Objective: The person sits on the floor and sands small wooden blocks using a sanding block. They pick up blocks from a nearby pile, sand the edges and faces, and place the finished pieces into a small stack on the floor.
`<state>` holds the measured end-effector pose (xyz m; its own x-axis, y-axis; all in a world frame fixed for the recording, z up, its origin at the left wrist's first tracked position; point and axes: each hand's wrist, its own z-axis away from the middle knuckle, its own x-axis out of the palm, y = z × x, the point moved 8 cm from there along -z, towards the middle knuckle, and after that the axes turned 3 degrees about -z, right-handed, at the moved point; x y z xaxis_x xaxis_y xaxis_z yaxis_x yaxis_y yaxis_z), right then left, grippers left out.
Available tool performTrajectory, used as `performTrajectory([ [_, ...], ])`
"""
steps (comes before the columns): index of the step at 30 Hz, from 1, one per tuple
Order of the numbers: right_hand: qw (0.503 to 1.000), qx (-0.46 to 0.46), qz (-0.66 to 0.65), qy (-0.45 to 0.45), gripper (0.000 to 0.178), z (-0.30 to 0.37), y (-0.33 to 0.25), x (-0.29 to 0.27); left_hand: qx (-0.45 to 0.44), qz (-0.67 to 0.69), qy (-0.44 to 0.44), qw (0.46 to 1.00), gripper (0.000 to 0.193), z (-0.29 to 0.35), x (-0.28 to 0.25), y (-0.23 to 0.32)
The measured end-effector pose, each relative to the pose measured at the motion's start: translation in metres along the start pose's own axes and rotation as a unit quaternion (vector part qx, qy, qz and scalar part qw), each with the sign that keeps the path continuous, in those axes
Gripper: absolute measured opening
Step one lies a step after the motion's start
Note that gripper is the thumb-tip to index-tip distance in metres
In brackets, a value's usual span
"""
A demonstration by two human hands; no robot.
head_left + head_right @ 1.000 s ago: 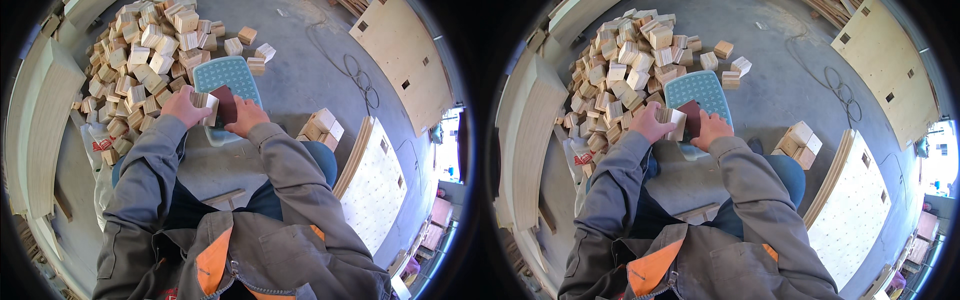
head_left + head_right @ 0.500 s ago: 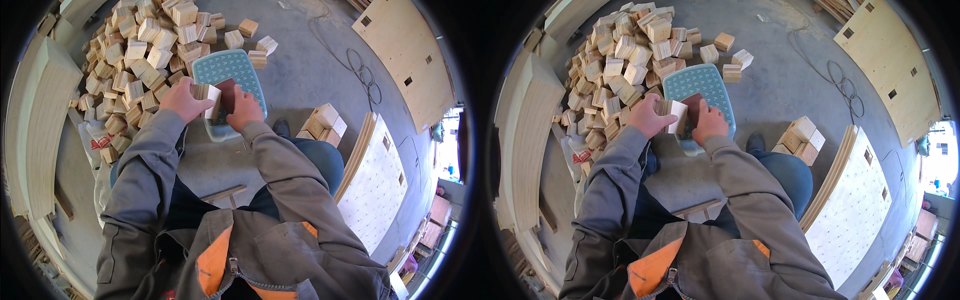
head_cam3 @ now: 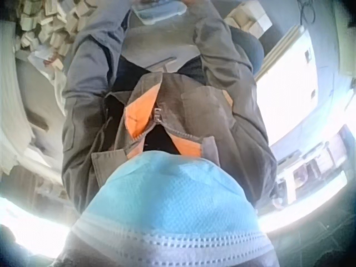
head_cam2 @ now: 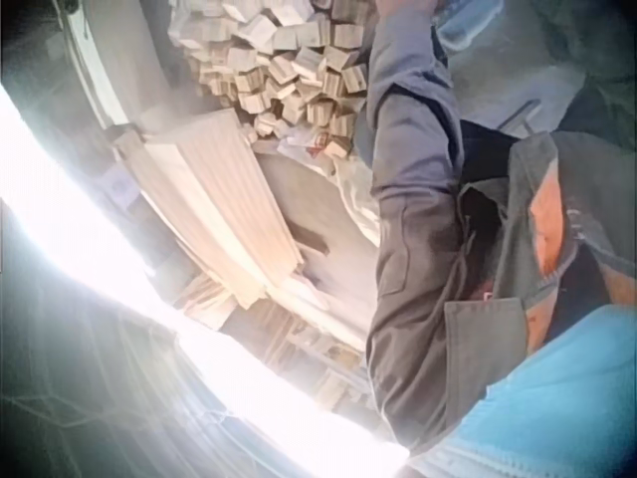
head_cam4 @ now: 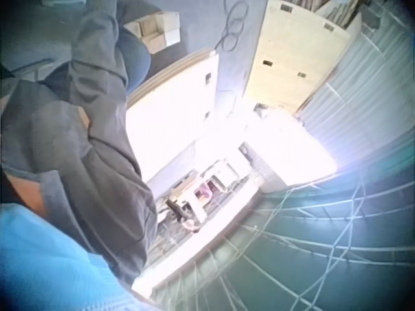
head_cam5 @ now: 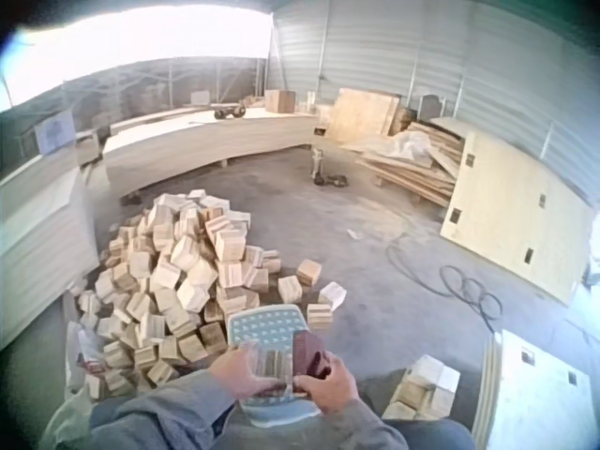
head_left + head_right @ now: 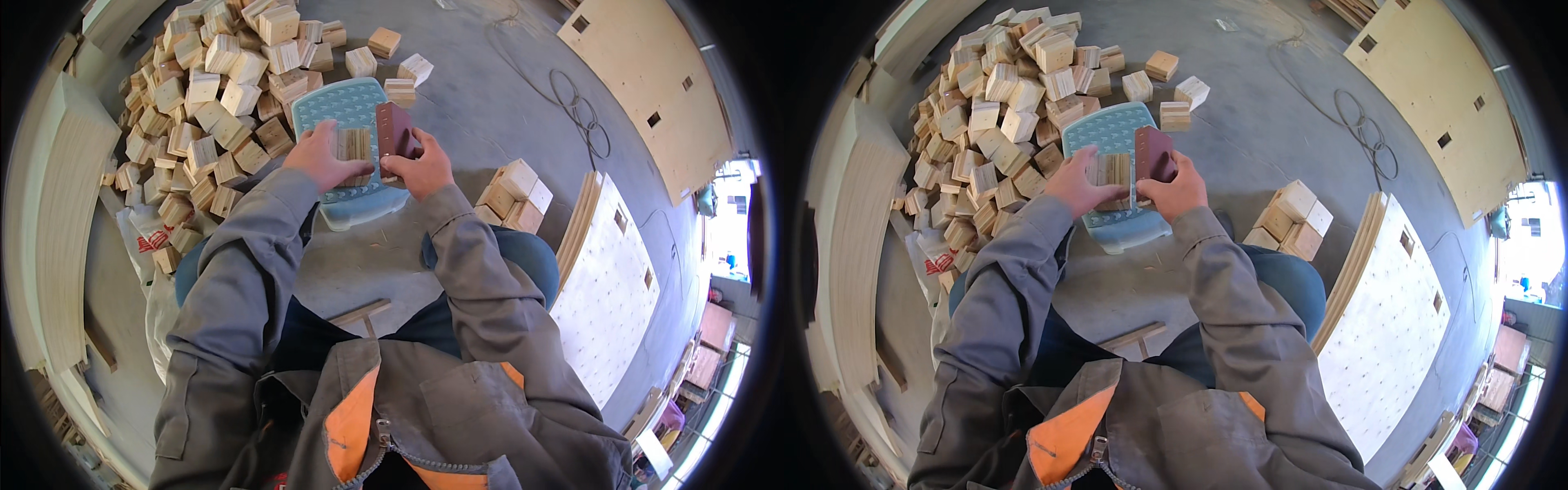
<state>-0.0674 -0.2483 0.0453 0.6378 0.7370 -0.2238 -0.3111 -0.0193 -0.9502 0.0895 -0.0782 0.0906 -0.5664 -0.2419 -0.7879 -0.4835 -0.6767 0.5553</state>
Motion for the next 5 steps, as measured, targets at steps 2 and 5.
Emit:
performTrajectory([
  [2, 1.000, 0.010, -0.026, 0.002, 0.091, 0.000, -0.003, 0.000, 0.019, 0.005, -0.020, 1.000, 0.133, 0.003, 0.004, -0.013],
  [5, 0.999, 0.008, -0.035, 0.011, 0.094, -0.006, -0.001, -0.006, 0.045, 0.014, -0.028, 0.998, 0.141, -0.003, 0.011, -0.047],
])
